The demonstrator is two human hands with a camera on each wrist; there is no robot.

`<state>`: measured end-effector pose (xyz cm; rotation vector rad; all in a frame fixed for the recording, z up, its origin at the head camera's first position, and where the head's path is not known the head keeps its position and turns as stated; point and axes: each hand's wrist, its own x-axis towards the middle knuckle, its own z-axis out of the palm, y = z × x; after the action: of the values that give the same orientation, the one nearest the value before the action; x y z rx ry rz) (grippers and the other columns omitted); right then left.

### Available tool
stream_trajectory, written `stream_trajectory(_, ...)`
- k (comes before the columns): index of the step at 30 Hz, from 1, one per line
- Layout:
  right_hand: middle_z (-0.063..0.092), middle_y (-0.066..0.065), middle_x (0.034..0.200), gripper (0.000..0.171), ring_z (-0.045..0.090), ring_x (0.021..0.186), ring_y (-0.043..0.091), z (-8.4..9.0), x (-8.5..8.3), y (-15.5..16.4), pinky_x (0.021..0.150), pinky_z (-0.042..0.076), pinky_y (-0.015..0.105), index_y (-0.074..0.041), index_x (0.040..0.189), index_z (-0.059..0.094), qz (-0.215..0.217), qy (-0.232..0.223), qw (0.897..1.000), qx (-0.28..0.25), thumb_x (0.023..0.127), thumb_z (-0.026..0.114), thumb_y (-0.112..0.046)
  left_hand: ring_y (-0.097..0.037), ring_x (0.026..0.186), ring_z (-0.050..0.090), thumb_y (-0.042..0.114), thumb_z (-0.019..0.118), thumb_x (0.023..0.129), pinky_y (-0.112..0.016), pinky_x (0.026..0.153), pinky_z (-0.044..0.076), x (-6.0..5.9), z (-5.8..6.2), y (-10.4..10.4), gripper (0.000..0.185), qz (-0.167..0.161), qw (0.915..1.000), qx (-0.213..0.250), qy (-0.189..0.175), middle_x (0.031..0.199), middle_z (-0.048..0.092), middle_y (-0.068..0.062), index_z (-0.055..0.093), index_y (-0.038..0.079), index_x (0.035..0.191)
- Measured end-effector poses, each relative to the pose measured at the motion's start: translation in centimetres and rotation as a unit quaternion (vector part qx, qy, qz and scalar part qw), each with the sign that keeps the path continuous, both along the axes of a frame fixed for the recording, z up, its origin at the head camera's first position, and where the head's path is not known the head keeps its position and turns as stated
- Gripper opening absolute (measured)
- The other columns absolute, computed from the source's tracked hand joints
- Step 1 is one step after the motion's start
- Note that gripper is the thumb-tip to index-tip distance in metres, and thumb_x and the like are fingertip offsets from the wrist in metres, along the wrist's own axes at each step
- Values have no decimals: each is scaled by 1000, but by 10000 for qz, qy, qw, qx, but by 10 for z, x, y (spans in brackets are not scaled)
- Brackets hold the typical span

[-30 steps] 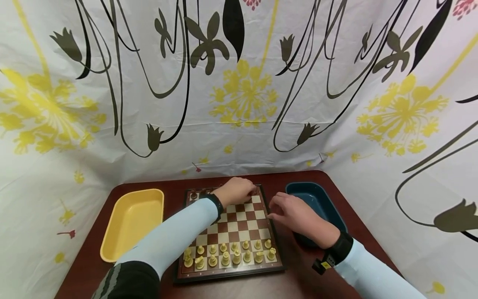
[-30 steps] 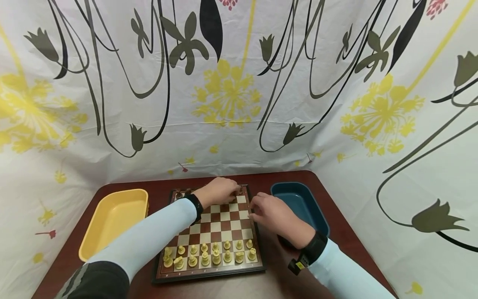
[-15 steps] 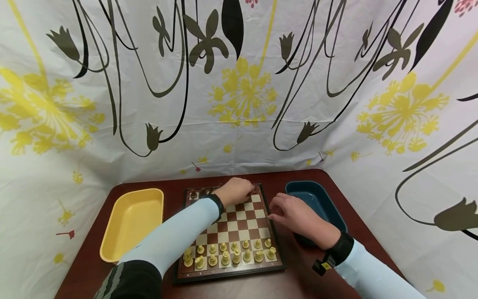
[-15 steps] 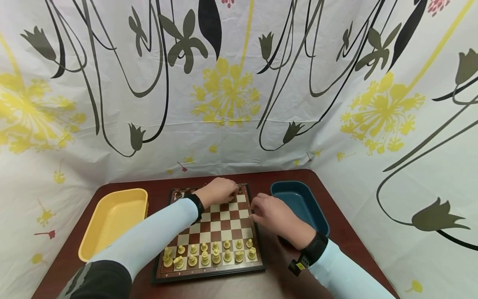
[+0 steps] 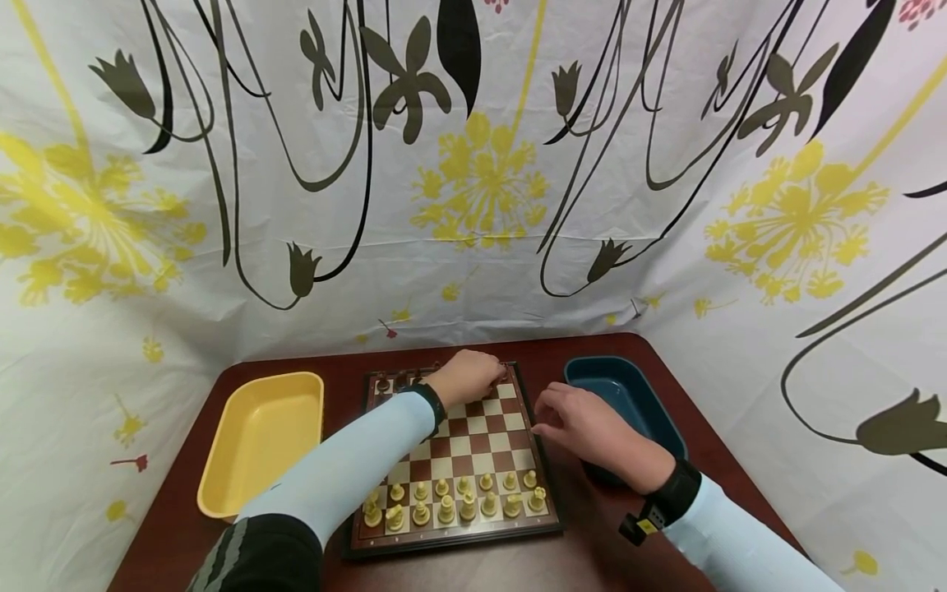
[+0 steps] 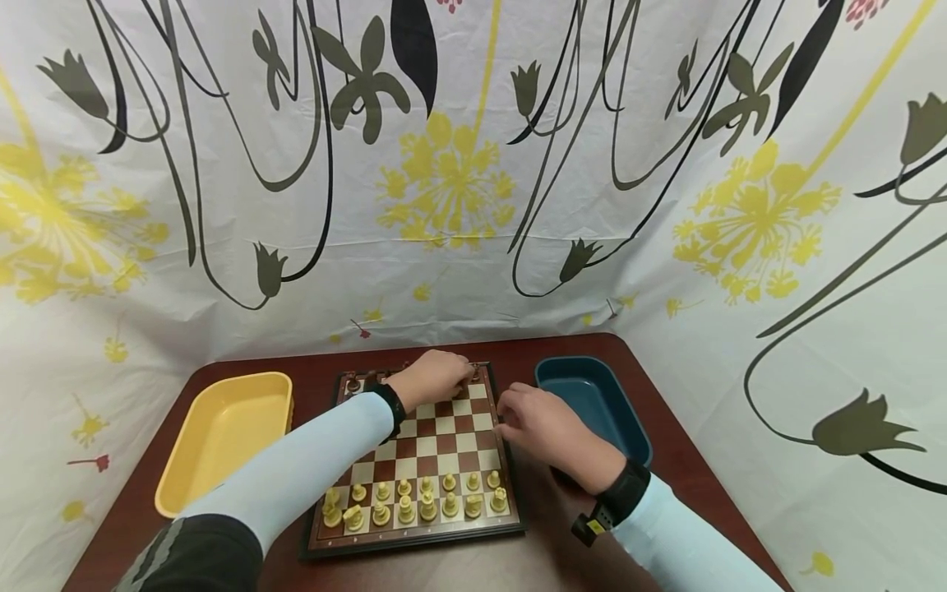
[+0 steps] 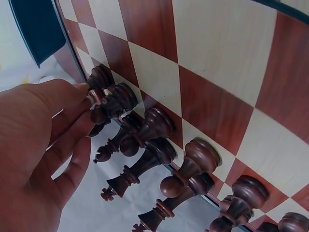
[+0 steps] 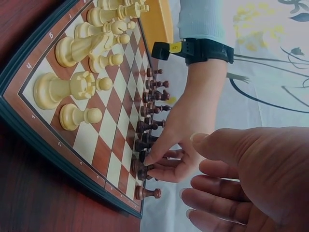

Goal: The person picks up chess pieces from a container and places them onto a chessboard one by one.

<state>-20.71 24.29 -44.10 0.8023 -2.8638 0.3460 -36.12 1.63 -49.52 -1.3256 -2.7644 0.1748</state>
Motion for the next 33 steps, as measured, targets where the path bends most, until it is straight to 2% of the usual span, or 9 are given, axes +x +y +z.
stream_trajectory(4, 64, -8, 96, 21, 56, 77, 6, 0, -1, 0, 68, 54, 29, -19, 103, 74, -16, -61, 10000, 1, 95, 91, -28, -10, 90, 68, 16, 74, 109, -28, 76, 57, 0, -1, -1, 12, 63, 10000, 26, -14, 97, 69, 7, 72, 23, 99)
stream_trajectory(7, 64, -9, 96, 20, 56, 77, 6, 1, -1, 2, 68, 53, 29, -19, 103, 74, -66, -168, 9998, 1, 96, 90, -29, -11, 91, 69, 15, 74, 108, -28, 76, 57, 3, 1, -5, 9, 114, 9999, 50, -77, 101, 71, 6, 74, 23, 103)
stream_trajectory(9, 63, -9, 96, 20, 57, 78, 7, 1, -2, 4, 68, 53, 29, -19, 104, 74, -88, -242, 9997, -5, 97, 90, -29, -11, 93, 69, 16, 75, 108, -28, 76, 58, 6, 5, -8, 6, 139, 9998, 53, -117, 105, 71, 5, 76, 21, 109)
stream_trajectory(13, 66, -6, 97, 20, 65, 82, 12, 2, -3, 11, 69, 56, 30, -16, 107, 75, -107, -387, 9991, -96, 98, 88, -28, -12, 93, 67, 19, 76, 107, -29, 76, 58, 14, 14, -19, 12, 156, 9997, 160, -115, 110, 70, 3, 77, 19, 119)
stream_trajectory(16, 67, -2, 99, 19, 70, 87, 17, 2, -3, 18, 70, 58, 31, -14, 108, 75, -150, -480, 9986, -155, 99, 88, -26, -14, 89, 65, 19, 76, 106, -32, 75, 57, 21, 22, -34, 13, 170, 9989, 408, -152, 108, 69, 2, 78, 16, 119)
stream_trajectory(21, 68, -2, 101, 19, 71, 92, 19, 1, -4, 35, 75, 60, 35, -14, 108, 75, -223, -445, 9987, -113, 99, 87, -25, -14, 85, 63, 23, 78, 105, -34, 74, 56, 41, 36, -71, 13, 413, 9975, 570, -51, 103, 67, 3, 77, 16, 117)
stream_trajectory(26, 71, 4, 105, 20, 71, 95, 22, 0, -2, 54, 78, 63, 40, -11, 111, 75, -416, -548, 9975, -161, 100, 86, -25, -16, 96, 69, 33, 78, 106, -38, 83, 61, 68, 50, -123, 24, 873, 9937, 700, -91, 114, 71, 0, 76, 18, 124)
stream_trajectory(29, 73, 6, 107, 21, 73, 97, 25, -1, -1, 67, 80, 64, 43, -9, 114, 75, -550, -671, 9959, -266, 100, 85, -23, -20, 100, 71, 35, 79, 105, -43, 86, 62, 83, 51, -159, 29, 1106, 9886, 1004, -188, 117, 72, -1, 76, 16, 127)
stream_trajectory(33, 74, 8, 109, 22, 74, 98, 28, -1, 1, 82, 81, 64, 46, -8, 116, 76, -656, -726, 9946, -350, 101, 84, -22, -27, 108, 72, 33, 80, 104, -49, 94, 62, 104, 46, -205, 32, 1497, 9780, 1421, -288, 121, 73, -7, 75, 11, 128)
